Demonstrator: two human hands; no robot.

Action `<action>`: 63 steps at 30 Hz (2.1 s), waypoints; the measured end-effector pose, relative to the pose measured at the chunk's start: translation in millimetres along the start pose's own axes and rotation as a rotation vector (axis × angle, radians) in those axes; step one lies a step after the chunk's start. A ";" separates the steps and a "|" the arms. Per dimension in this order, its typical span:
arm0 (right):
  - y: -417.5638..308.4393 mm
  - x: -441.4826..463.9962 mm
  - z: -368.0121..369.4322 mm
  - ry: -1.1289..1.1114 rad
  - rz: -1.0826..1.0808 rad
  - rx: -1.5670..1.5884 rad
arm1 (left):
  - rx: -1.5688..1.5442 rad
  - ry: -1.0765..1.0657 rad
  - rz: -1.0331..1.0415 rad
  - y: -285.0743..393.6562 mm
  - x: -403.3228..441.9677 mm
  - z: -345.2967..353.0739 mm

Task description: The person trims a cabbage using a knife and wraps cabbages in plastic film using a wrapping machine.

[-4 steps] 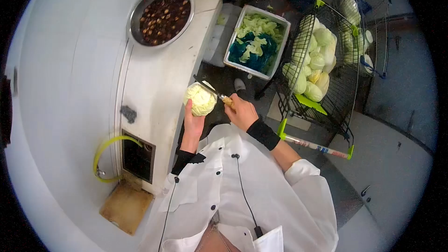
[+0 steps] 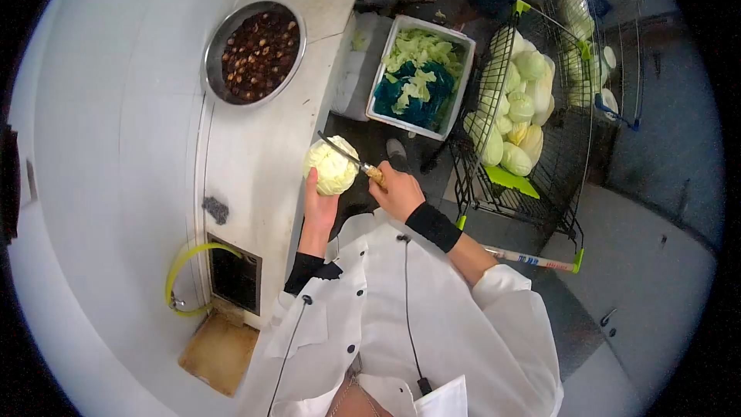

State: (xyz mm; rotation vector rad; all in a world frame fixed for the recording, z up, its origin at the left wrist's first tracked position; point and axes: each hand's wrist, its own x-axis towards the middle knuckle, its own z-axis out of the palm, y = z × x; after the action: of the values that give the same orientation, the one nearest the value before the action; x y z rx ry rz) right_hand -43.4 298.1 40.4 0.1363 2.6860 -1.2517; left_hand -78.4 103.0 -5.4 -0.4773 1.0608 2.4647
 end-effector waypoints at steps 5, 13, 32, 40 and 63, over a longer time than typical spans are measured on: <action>0.0 20.1 8.2 -0.029 0.074 -0.008 | 0.134 0.050 -0.039 32.5 17.9 16.4; 30.0 30.0 -0.6 0.039 0.196 -0.059 | 0.175 -0.025 -0.100 31.3 60.8 50.9; 102.0 29.9 -13.8 0.221 0.567 -0.041 | 0.093 -0.256 -0.234 55.3 112.0 92.3; 112.6 82.5 -16.9 0.149 0.399 -0.022 | 0.049 -0.262 -0.154 85.9 92.0 46.1; -62.8 73.3 371.1 -0.531 -0.291 -0.296 | -0.326 0.480 0.378 21.0 -324.4 -177.2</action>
State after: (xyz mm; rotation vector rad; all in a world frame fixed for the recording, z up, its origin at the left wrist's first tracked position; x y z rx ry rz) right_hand -80.8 -25.9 -161.2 -0.5610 2.4219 -0.7844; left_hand 214.6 -118.4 41.3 -1.1043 0.9892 2.9650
